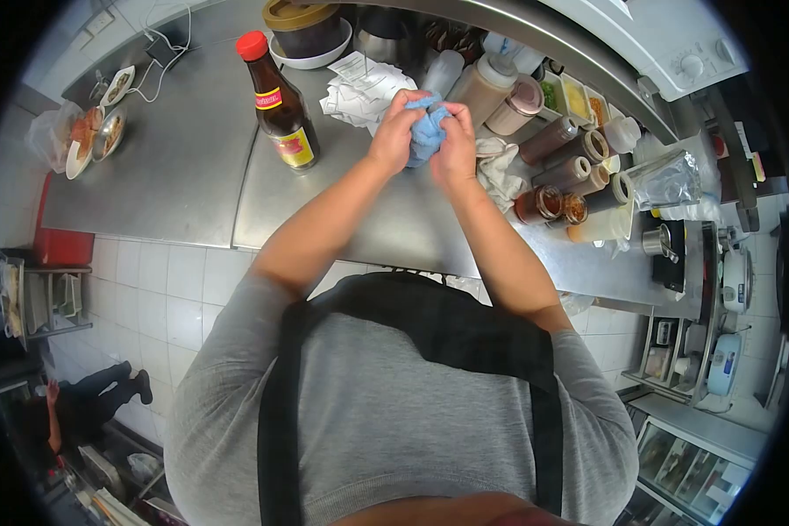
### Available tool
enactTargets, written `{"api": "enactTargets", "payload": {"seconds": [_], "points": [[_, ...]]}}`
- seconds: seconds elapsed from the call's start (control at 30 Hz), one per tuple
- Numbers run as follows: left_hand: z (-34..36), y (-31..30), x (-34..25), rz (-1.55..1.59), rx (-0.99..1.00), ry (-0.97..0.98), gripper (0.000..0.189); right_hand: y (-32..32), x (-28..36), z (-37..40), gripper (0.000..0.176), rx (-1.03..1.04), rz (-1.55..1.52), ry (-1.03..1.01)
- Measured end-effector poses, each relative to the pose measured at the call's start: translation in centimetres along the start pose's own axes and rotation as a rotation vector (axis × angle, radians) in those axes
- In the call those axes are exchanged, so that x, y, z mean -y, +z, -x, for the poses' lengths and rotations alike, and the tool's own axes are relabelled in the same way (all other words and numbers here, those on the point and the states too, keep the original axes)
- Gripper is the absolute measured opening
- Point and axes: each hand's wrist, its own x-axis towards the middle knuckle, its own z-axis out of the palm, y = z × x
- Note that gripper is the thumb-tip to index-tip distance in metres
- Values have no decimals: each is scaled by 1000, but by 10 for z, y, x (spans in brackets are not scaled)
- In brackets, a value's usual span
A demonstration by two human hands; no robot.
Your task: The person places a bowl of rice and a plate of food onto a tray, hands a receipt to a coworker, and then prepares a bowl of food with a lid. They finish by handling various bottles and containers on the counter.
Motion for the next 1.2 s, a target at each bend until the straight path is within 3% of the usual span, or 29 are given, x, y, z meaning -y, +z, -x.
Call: {"api": "enactTargets", "payload": {"seconds": [0.13, 0.23, 0.33, 0.43, 0.47, 0.67, 0.77, 0.87, 0.97, 1.07, 1.17, 1.2], "points": [[-5, 7, -7, -46, -24, -173, 19, 10, 5, -1, 17, -122, -6, -43], [-11, 13, -2, -125, -108, -97, 16, 12, -8, -7, 20, -199, 364, -168], [-7, 20, -4, -445, -193, 8, 20, 9, -24, 5, 31, -162, 722, -440], [8, 8, 10, -528, -117, 218, 36, -8, -38, 13, 43, -58, 866, -560], [10, 5, 17, -536, -125, 220, 47, -11, -41, 14, 48, -21, 857, -613], [15, 2, 18, -449, -117, 146, 49, -20, -46, 21, 49, 55, 1027, -759], [24, -4, 29, -458, -167, 175, 49, -36, -50, 34, 41, 166, 1055, -464], [31, -30, 64, -587, -255, 97, 46, -52, -59, 40, 31, 149, 1144, -383], [34, -42, 73, -657, -262, 7, 41, -66, -55, 38, 31, 252, 1381, 13], [42, -43, 58, -961, -208, 3, 32, -81, -63, 40, 34, 220, 1507, -147], [44, -41, 42, -1065, -167, -1, 25, -64, -41, 52, 33, 175, 1432, -81], [47, -41, 41, -1132, -219, 80, 24, -66, -42, 56, 34, 110, 1325, -288]]}}
